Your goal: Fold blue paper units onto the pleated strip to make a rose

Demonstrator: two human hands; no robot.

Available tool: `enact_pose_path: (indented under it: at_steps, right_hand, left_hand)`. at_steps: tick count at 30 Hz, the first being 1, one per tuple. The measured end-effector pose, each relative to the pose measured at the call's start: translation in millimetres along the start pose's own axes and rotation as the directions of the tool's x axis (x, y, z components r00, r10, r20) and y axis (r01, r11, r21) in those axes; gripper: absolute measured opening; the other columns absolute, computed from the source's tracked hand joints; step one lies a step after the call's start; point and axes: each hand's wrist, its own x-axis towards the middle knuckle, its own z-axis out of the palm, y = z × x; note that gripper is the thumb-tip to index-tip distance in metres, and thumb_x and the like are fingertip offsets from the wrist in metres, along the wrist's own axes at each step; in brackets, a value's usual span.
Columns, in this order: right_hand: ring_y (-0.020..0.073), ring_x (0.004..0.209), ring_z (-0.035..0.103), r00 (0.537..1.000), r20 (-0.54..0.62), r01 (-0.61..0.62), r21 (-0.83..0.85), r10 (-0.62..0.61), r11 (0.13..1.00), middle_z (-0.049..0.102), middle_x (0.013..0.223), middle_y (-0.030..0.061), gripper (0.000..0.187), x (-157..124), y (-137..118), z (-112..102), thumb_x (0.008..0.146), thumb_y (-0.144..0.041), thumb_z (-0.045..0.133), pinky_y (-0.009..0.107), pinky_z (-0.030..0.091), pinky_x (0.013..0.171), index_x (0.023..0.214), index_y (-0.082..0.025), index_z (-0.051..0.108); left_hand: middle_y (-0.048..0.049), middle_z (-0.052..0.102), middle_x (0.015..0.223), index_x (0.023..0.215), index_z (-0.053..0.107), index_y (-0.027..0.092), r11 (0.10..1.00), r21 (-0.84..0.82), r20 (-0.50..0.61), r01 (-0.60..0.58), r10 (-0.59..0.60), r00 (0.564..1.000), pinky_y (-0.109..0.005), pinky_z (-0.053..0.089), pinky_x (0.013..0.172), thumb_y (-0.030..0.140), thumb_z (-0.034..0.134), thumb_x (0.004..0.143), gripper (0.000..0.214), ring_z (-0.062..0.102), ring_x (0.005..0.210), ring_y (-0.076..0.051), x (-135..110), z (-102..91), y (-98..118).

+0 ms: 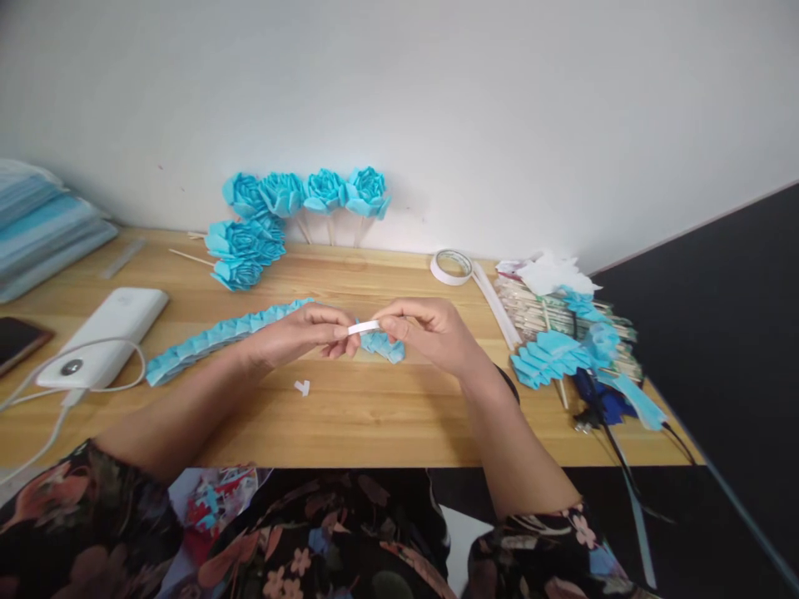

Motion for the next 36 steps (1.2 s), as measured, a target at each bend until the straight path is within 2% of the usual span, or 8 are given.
enact_pose_path:
  at_steps: [8, 11, 15, 20, 23, 28, 32, 36]
  right_hand:
    - [0.011, 0.065, 0.061, 0.978, 0.08, 0.206, -0.268, -0.192, 0.941, 0.074, 0.076, 0.0005, 0.014, 14.1, -14.0, 0.8, 0.092, -0.026, 0.065, 0.025, 0.047, 0.062, 0.09, -0.023, 0.078]
    - [0.0122, 0.067, 0.062, 0.973, 0.081, 0.231, -0.309, -0.217, 0.922, 0.075, 0.076, 0.0003, 0.012, 18.8, -14.4, 0.8, 0.09, -0.025, 0.067, 0.027, 0.049, 0.068, 0.089, -0.025, 0.079]
    - [0.0142, 0.071, 0.066, 0.99, -0.049, 0.13, -0.025, -0.131, 0.991, 0.074, 0.079, 0.0008, 0.019, 19.5, 6.8, -1.8, 0.091, -0.04, 0.067, 0.029, 0.053, 0.069, 0.097, -0.026, 0.079]
    - [0.0176, 0.079, 0.067, 0.995, -0.079, 0.078, 0.335, -0.055, 0.939, 0.067, 0.071, -0.0006, 0.025, 16.2, 43.6, 4.0, 0.087, -0.051, 0.07, 0.039, 0.054, 0.09, 0.085, -0.026, 0.077]
    - [0.0162, 0.075, 0.064, 0.992, -0.1, 0.104, 0.378, -0.071, 0.92, 0.063, 0.067, -0.002, 0.024, 14.1, 51.9, 9.3, 0.085, -0.05, 0.072, 0.038, 0.054, 0.089, 0.08, -0.026, 0.076]
    - [0.0144, 0.07, 0.059, 0.978, -0.096, 0.202, 0.244, -0.183, 0.948, 0.066, 0.07, -0.0019, 0.01, 9.6, 47.0, 7.7, 0.088, -0.037, 0.072, 0.036, 0.053, 0.083, 0.087, -0.03, 0.079]
    - [0.0148, 0.073, 0.061, 0.954, -0.09, 0.29, 0.056, -0.285, 0.955, 0.071, 0.076, -0.0014, 0.012, 8.9, 39.3, 5.9, 0.088, -0.029, 0.072, 0.036, 0.051, 0.081, 0.097, -0.034, 0.08]
    - [0.0145, 0.073, 0.063, 0.923, -0.083, 0.364, -0.128, -0.376, 0.923, 0.073, 0.077, -0.0019, 0.014, 10.1, 34.1, 8.4, 0.087, -0.024, 0.074, 0.04, 0.049, 0.09, 0.097, -0.033, 0.08]
  left_hand:
    - [-0.0026, 0.068, 0.078, 0.087, 0.074, 0.016, 0.993, 0.091, -0.072, -0.073, 0.079, 0.994, -0.023, 0.04, 0.062, 0.038, 0.067, 0.088, 0.024, 0.053, 0.067, -0.009, -0.9, -1.2, 3.7]
    - [-0.0031, 0.067, 0.076, 0.08, 0.073, 0.015, 0.993, 0.051, -0.112, -0.108, 0.113, 0.987, -0.025, 0.041, 0.066, 0.038, 0.07, 0.085, 0.024, 0.054, 0.07, -0.011, 0.3, -1.1, 1.8]
    - [-0.004, 0.064, 0.072, 0.07, 0.069, 0.015, 0.948, -0.189, -0.142, -0.254, 0.23, 0.963, -0.03, 0.043, 0.072, 0.039, 0.073, 0.082, 0.028, 0.057, 0.073, -0.015, 1.5, -1.8, -2.9]
    - [-0.0053, 0.064, 0.07, 0.068, 0.066, 0.014, 0.891, -0.35, -0.094, -0.289, 0.273, 0.957, -0.031, 0.044, 0.072, 0.039, 0.072, 0.083, 0.03, 0.059, 0.073, -0.017, 1.9, -4.6, -7.2]
    - [-0.0062, 0.065, 0.073, 0.07, 0.068, 0.013, 0.941, -0.276, -0.063, -0.195, 0.185, 0.981, -0.029, 0.043, 0.067, 0.043, 0.073, 0.083, 0.033, 0.059, 0.071, -0.016, 1.9, -5.9, -7.7]
    - [-0.0042, 0.064, 0.074, 0.078, 0.072, 0.012, 0.996, -0.027, -0.084, -0.087, 0.084, 0.993, -0.024, 0.034, 0.054, 0.044, 0.071, 0.084, 0.033, 0.051, 0.06, -0.009, 1.5, -8.7, -5.2]
    - [-0.0029, 0.065, 0.075, 0.088, 0.075, 0.015, 0.983, 0.107, -0.116, -0.147, 0.159, 0.98, -0.023, 0.038, 0.057, 0.043, 0.07, 0.087, 0.029, 0.05, 0.061, -0.008, -0.1, -14.1, -1.8]
    - [-0.0043, 0.069, 0.08, 0.092, 0.078, 0.016, 0.954, 0.219, -0.062, -0.203, 0.221, 0.973, -0.025, 0.045, 0.065, 0.042, 0.072, 0.087, 0.027, 0.054, 0.068, -0.01, -2.9, -20.2, 3.9]
